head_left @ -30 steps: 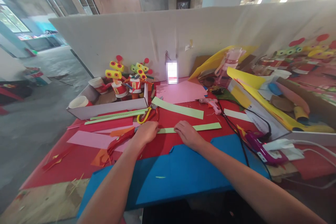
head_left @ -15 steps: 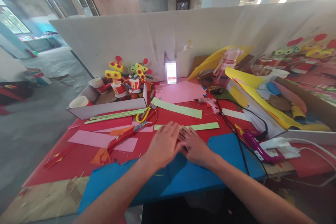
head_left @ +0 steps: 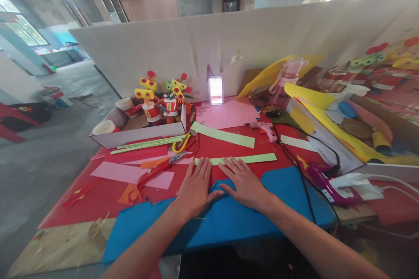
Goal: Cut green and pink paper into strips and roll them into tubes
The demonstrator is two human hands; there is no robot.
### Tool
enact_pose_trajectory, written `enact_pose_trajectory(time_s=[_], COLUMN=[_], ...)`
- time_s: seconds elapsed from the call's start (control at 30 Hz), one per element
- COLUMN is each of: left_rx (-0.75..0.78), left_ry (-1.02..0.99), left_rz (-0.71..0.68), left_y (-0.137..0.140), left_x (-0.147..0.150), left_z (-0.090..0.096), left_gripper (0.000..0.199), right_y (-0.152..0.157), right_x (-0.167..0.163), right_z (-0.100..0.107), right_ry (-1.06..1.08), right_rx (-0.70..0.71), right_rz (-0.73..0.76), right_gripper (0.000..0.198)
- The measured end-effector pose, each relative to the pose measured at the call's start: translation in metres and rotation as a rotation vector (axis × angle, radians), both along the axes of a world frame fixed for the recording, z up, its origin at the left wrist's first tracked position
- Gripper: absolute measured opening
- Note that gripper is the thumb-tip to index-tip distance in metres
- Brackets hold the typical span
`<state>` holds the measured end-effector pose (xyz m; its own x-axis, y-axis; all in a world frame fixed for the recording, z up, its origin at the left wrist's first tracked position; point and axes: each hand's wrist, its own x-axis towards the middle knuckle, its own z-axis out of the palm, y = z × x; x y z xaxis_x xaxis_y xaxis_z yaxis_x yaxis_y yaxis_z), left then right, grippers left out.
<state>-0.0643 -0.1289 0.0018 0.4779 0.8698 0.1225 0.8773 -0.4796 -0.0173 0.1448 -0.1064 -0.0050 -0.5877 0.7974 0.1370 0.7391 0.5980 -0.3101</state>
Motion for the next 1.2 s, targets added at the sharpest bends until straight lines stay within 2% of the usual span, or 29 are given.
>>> enact_pose_trajectory(time_s=[0.13,0.27,0.33,0.43,0.53,0.63,0.77,0.93,1.1,1.2], left_rx=[0.018,0.012,0.039,0.001,-0.147,-0.225,-0.213,-0.173,-0.136,-0.137], left_ry=[0.024,0.045,0.021,-0.041,-0.11,-0.176,-0.171,-0.084,-0.028,0.008], left_rz=[0.062,0.14,0.135,0.027,-0.065,-0.1,-0.127,-0.09,-0.008,0.056], left_y=[-0.005,-0.007,-0.005,0.004,0.014,0.019,0.018,0.01,0.005,0.007], left_x=[-0.027,-0.039,-0.031,-0.004,0.023,0.032,0.014,-0.018,-0.038,-0.027], left_z=[0.002,0.02,0.031,0.041,0.038,0.027,0.013,0.006,0.012,0.023], left_gripper=[0.083,0.082,0.077,0.073,0.073,0.077,0.078,0.078,0.08,0.079], right_y=[0.0,-0.002,-0.004,-0.005,-0.005,-0.004,-0.004,-0.005,-0.008,-0.009], right_x=[0.001,-0.001,-0.005,-0.013,-0.022,-0.023,-0.009,0.021,0.056,0.068], right_z=[0.003,0.005,0.008,0.011,0.013,0.012,0.013,0.011,-0.002,-0.009], right_ry=[-0.005,0.0,-0.001,-0.014,-0.043,-0.065,-0.064,-0.072,-0.081,-0.079], right_rx=[-0.019,-0.03,-0.042,-0.06,-0.073,-0.086,-0.11,-0.094,-0.072,-0.053], right_rz=[0.005,-0.012,-0.026,-0.052,-0.078,-0.081,-0.076,-0.144,-0.236,-0.268], right_gripper=[0.067,0.068,0.069,0.066,0.063,0.069,0.064,0.063,0.063,0.061])
